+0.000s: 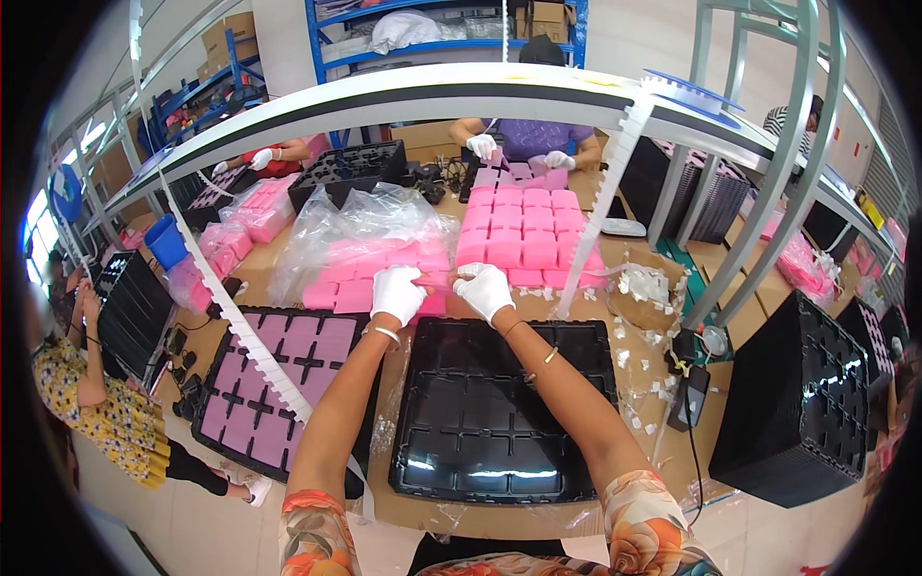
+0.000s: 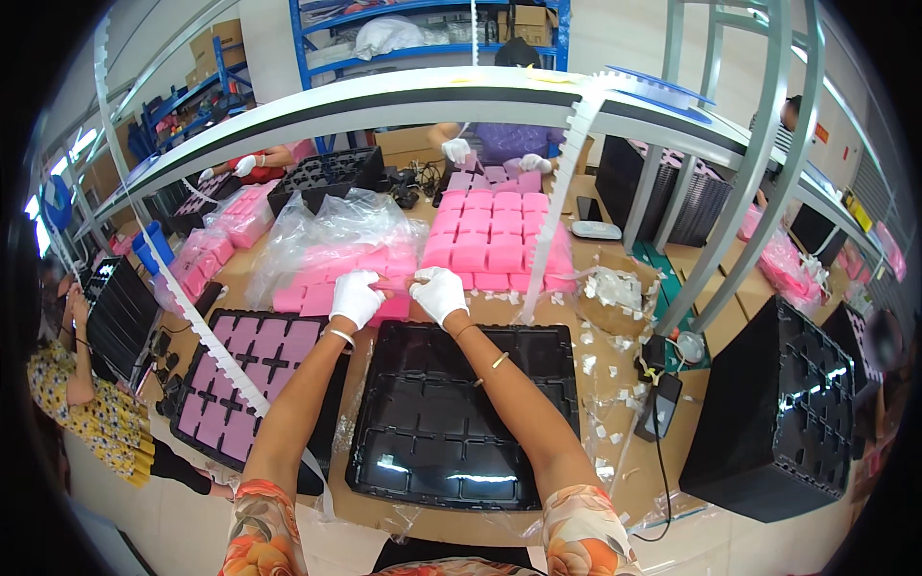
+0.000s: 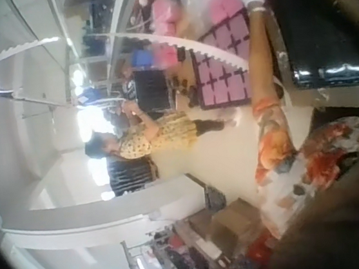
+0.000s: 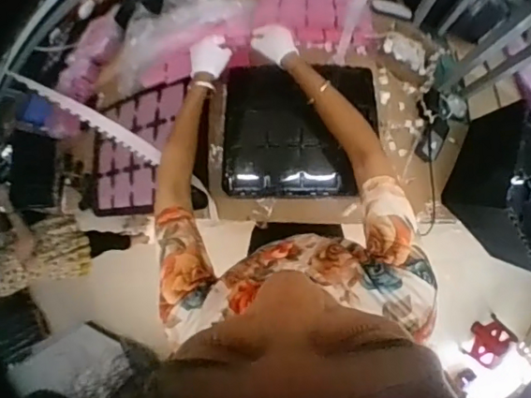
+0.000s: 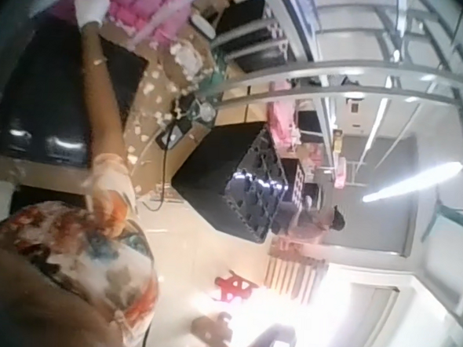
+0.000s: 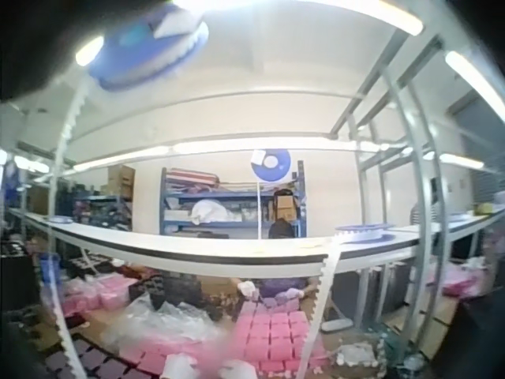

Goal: The person assembles pink foam pieces into black plastic grid trays by hand.

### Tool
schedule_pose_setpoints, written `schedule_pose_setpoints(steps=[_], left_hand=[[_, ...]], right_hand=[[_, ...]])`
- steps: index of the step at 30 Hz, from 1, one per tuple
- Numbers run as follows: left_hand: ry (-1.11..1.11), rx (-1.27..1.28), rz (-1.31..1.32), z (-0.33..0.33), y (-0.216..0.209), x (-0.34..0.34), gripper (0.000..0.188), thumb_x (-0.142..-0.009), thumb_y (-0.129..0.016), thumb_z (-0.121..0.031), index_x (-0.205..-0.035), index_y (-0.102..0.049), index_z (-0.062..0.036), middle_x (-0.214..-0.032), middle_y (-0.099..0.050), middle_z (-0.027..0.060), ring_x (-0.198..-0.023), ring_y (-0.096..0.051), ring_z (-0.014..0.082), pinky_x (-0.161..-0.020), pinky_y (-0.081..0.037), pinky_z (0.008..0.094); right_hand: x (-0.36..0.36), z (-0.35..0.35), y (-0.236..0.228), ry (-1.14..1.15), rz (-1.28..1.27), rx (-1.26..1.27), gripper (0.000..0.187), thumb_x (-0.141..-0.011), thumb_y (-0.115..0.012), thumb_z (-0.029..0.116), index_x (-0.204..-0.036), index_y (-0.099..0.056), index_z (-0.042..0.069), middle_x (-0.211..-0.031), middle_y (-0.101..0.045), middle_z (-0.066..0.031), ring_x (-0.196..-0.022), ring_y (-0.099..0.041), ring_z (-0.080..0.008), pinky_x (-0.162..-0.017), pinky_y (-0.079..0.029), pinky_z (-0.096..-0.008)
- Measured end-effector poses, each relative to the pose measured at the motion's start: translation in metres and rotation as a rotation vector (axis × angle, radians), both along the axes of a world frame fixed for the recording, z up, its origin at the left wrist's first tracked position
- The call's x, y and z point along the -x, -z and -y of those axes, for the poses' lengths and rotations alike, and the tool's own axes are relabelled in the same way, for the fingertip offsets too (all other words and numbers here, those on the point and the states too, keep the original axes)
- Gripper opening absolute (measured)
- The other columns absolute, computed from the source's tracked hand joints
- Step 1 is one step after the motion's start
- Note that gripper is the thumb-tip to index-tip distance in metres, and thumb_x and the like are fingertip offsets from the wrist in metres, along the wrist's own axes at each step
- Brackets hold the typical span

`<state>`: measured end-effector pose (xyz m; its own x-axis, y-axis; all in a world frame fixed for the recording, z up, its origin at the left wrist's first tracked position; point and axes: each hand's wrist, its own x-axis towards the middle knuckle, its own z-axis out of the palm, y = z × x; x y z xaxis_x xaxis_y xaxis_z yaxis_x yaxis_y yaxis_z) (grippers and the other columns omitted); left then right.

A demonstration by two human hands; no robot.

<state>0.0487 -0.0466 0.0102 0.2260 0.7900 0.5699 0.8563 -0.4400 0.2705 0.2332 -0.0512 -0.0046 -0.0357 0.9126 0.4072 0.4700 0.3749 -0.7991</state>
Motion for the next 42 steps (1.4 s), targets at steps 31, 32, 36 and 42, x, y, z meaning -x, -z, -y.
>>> schedule_pose_setpoints(steps=[31, 32, 36, 42], left_hand=[[0.196, -0.249, -0.131, 0.065, -0.035, -0.014, 0.004, -0.067, -0.056, -0.002, -0.071, -0.057, -0.0045, -0.081, -0.056, 0.0146, -0.085, -0.052, 0.0335, -0.082, -0.041, 0.0458], [0.225, -0.275, -0.167, 0.076, -0.026, -0.022, 0.003, -0.069, -0.056, -0.004, -0.066, -0.057, -0.0054, -0.074, -0.056, 0.014, -0.077, -0.053, 0.0331, -0.073, -0.041, 0.0455], [0.349, -0.104, -0.147, 0.113, 0.018, -0.033, 0.021, -0.073, -0.057, -0.007, -0.086, -0.073, -0.0113, -0.069, -0.062, 0.011, -0.07, -0.059, 0.0289, -0.066, -0.044, 0.0427], [0.32, 0.018, -0.211, 0.154, 0.031, -0.027, 0.011, -0.076, -0.061, -0.01, -0.078, -0.071, -0.0098, -0.078, -0.067, 0.0091, -0.075, -0.06, 0.0296, -0.069, -0.045, 0.0421]], right_hand=[[-0.134, 0.149, -0.063, 0.343, 0.223, -0.43, 0.011, -0.083, -0.061, 0.003, -0.094, -0.062, 0.003, -0.086, -0.065, -0.0155, -0.078, -0.066, -0.0293, -0.067, -0.051, -0.0324], [-0.143, 0.162, -0.047, 0.375, 0.253, -0.397, 0.01, -0.083, -0.062, 0.004, -0.092, -0.062, 0.003, -0.083, -0.064, -0.0164, -0.077, -0.065, -0.0309, -0.066, -0.05, -0.0334], [-0.164, 0.205, 0.009, 0.365, 0.112, -0.166, 0.007, -0.082, -0.062, 0.004, -0.089, -0.063, 0.005, -0.078, -0.064, -0.016, -0.074, -0.065, -0.0298, -0.065, -0.05, -0.0335], [-0.164, 0.251, 0.03, 0.383, 0.118, -0.107, 0.008, -0.08, -0.064, 0.006, -0.088, -0.064, 0.006, -0.081, -0.064, -0.0141, -0.075, -0.064, -0.0299, -0.067, -0.05, -0.0335]])
